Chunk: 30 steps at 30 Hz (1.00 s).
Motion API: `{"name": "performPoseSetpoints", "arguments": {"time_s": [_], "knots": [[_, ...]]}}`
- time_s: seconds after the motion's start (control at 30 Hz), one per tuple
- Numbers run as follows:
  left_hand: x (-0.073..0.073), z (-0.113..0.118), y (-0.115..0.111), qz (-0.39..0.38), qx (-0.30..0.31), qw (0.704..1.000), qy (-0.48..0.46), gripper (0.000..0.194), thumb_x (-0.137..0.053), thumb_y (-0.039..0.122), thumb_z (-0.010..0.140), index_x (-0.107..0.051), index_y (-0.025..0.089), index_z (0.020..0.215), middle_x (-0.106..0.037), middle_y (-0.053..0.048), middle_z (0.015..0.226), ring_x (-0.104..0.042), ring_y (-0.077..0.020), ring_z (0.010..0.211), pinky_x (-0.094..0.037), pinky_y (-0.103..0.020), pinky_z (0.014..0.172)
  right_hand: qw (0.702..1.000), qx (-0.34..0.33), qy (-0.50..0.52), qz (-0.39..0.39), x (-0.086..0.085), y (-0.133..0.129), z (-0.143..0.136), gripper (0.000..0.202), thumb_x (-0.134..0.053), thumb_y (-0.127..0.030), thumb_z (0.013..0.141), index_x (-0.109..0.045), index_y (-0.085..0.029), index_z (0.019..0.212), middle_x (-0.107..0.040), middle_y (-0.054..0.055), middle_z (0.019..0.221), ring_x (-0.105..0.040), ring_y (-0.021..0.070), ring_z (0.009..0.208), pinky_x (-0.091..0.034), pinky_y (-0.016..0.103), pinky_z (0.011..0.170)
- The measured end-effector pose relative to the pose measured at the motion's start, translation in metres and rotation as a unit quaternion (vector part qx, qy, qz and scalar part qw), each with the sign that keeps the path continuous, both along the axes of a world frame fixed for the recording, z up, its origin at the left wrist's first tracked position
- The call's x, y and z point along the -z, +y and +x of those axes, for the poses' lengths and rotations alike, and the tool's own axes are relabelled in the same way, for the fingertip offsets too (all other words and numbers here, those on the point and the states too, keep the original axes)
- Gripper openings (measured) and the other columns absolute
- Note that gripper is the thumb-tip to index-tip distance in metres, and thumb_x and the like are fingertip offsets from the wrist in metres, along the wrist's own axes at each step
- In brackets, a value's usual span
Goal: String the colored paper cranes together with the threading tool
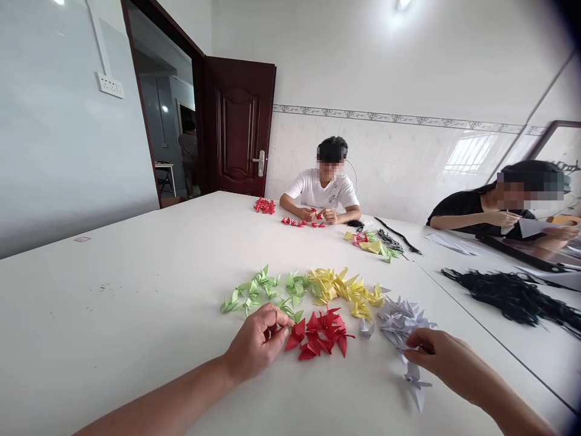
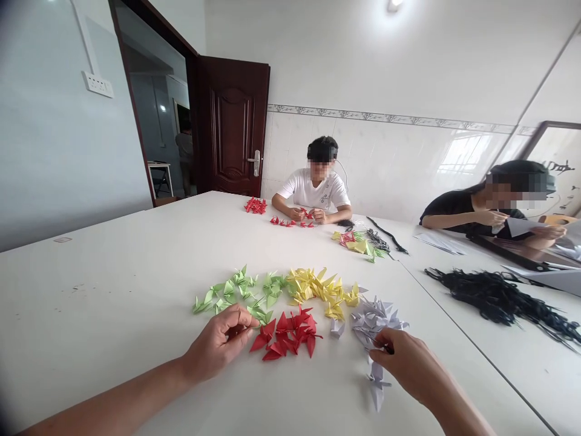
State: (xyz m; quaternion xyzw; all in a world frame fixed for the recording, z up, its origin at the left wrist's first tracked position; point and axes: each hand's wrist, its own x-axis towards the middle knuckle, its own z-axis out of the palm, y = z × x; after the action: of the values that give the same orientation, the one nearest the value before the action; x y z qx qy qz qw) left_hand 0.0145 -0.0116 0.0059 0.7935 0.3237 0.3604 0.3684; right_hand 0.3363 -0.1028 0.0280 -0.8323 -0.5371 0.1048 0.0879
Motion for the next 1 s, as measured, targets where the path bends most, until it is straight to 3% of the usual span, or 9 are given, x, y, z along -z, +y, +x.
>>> {"name": "performPoseSetpoints", "arguments": {"time_s": [0.2,0.37,0.47,0.53,0.6,0.77,0.87,1.0], "knots": [[0.001,0.0,0.0,-0.004,0.001,1.0,0.007,0.016,-0.046,0.018,0.079,-0.061,0.016,0.083,-0.052,-0.003,0.08,-0.044,-0.01,0.06,-0.039,-0.022,0.057,0.999,-0.016,-0.007,0.039,0.0,0.001,0.001,0.024,-0.046,-0.038,0.072,-0.056,-0.022,0.058,-0.055,-0.001,0.055,-0.049,0.0161,0.055,-0.035,0.024,0.05],[0.001,-0.001,0.002,-0.007,0.004,1.0,0.001,0.015,-0.046,0.019,0.08,-0.061,0.017,0.083,-0.052,-0.003,0.08,-0.044,-0.0103,0.061,-0.038,-0.022,0.057,0.985,0.061,0.022,0.158,-0.009,-0.001,-0.003,0.032,-0.047,-0.048,0.072,-0.065,-0.022,0.064,-0.052,-0.002,0.048,-0.045,0.0146,0.047,-0.035,0.024,0.045],[-0.003,-0.001,-0.002,-0.005,0.014,0.999,-0.037,0.013,-0.048,0.018,0.08,-0.06,0.016,0.082,-0.052,-0.004,0.08,-0.047,-0.0116,0.066,-0.04,-0.023,0.06,0.962,0.079,0.113,0.235,-0.014,0.001,-0.013,0.037,-0.055,-0.054,0.067,-0.069,-0.02,0.073,-0.056,-0.001,0.05,-0.045,0.0134,0.044,-0.036,0.024,0.041],[-0.005,0.0,-0.007,-0.017,0.036,0.997,-0.069,0.011,-0.05,0.019,0.08,-0.06,0.016,0.082,-0.052,-0.004,0.08,-0.048,-0.0124,0.07,-0.042,-0.024,0.063,0.934,0.037,0.198,0.295,-0.015,0.003,-0.029,0.037,-0.061,-0.052,0.064,-0.071,-0.019,0.076,-0.062,0.002,0.058,-0.053,0.0154,0.05,-0.042,0.023,0.044],[-0.007,0.003,-0.015,-0.068,0.068,0.991,-0.096,0.013,-0.052,0.021,0.081,-0.06,0.015,0.089,-0.053,-0.004,0.079,-0.049,-0.0118,0.07,-0.043,-0.024,0.064,0.904,-0.046,0.243,0.349,-0.013,0.003,-0.051,0.031,-0.065,-0.046,0.065,-0.072,-0.018,0.076,-0.068,0.004,0.071,-0.06,0.0183,0.063,-0.048,0.023,0.053],[-0.002,0.009,-0.032,-0.233,0.142,0.949,-0.159,0.042,-0.064,0.026,0.076,-0.05,0.019,0.115,-0.055,-0.008,0.103,-0.053,-0.0102,0.073,-0.046,-0.027,0.069,0.869,-0.255,0.201,0.373,0.003,-0.006,-0.108,0.015,-0.059,-0.028,0.079,-0.07,-0.021,0.086,-0.062,0.003,0.069,-0.057,0.0128,0.059,-0.045,0.02,0.051],[-0.001,0.01,-0.036,-0.255,0.169,0.932,-0.192,0.037,-0.067,0.026,0.074,-0.054,0.017,0.108,-0.057,-0.008,0.098,-0.055,-0.0127,0.079,-0.046,-0.029,0.072,0.866,-0.301,0.189,0.352,0.011,-0.011,-0.124,0.018,-0.055,-0.022,0.082,-0.068,-0.022,0.093,-0.06,0.002,0.07,-0.055,0.0107,0.056,-0.042,0.02,0.049],[-0.005,0.011,-0.037,-0.301,0.169,0.918,-0.198,0.027,-0.067,0.028,0.074,-0.059,0.014,0.095,-0.061,-0.006,0.083,-0.057,-0.0136,0.076,-0.045,-0.028,0.069,0.872,-0.307,0.185,0.334,0.012,-0.014,-0.128,0.018,-0.053,-0.021,0.083,-0.067,-0.021,0.094,-0.061,0.003,0.072,-0.056,0.0114,0.058,-0.044,0.021,0.05]]}}
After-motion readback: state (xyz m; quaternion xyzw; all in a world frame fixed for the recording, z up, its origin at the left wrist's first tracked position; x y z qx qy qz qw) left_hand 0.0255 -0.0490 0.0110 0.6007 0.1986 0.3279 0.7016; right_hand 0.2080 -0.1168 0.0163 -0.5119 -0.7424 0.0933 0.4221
